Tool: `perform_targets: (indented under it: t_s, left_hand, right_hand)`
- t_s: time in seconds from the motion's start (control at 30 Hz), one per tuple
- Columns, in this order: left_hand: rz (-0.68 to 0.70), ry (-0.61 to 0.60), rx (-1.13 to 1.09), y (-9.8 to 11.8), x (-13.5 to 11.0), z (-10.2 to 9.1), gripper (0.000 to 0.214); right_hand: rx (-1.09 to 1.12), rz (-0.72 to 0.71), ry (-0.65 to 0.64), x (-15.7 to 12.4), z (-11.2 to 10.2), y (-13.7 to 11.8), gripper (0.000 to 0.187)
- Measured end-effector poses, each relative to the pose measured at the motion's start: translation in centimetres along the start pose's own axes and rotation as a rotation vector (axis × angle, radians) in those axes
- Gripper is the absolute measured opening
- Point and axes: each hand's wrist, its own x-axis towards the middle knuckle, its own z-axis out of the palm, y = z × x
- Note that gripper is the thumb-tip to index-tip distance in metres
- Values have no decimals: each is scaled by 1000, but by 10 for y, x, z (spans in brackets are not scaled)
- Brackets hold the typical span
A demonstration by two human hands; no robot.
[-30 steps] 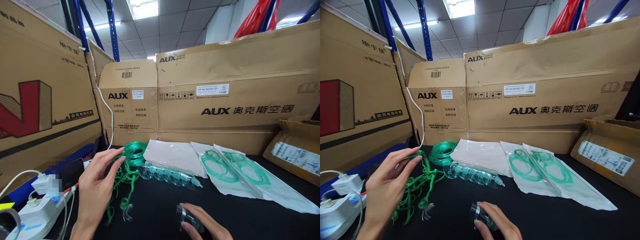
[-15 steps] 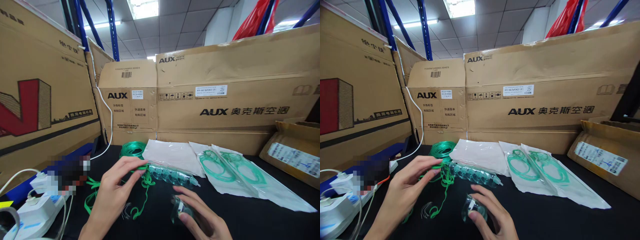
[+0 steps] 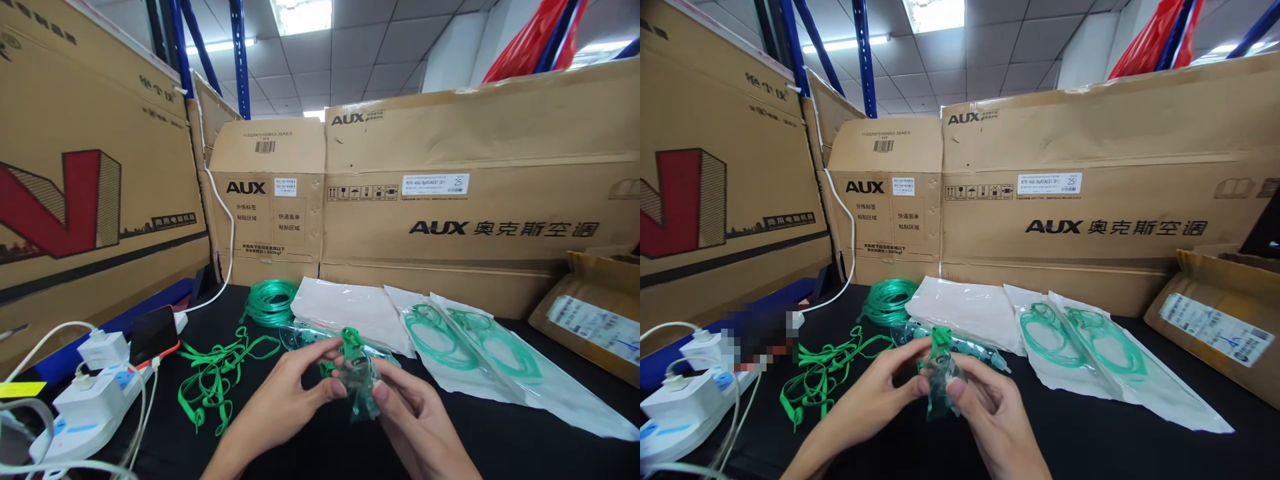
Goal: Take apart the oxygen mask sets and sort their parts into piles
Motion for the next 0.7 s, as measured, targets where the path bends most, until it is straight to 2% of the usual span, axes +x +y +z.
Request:
perform_targets:
  t_s: [0.1, 0.2, 0.33, 0.53, 0.6, 0.7]
  left_hand:
    - [-42, -40, 59, 1, 3, 6, 37]
    - [-64, -30, 72, 2, 4, 2, 32]
    - [-66, 24, 143, 0, 3, -17, 27]
    - [-138, 77, 211, 1, -3, -51, 29]
    - [-130, 115, 239, 0, -6, -63, 31]
    - [-119, 175, 287, 0, -10, -77, 35]
  right_hand:
    - [35, 19, 45, -2, -5, -4, 36]
    - [17, 15, 120, -5, -15, -3, 42]
    - [94, -72, 239, -6, -27, -3, 36]
    - [451, -111, 413, 0, -47, -3, 24]
    - [482, -119, 438, -1, -51, -2, 21]
    - [478, -121, 403, -3, -51, -2, 18]
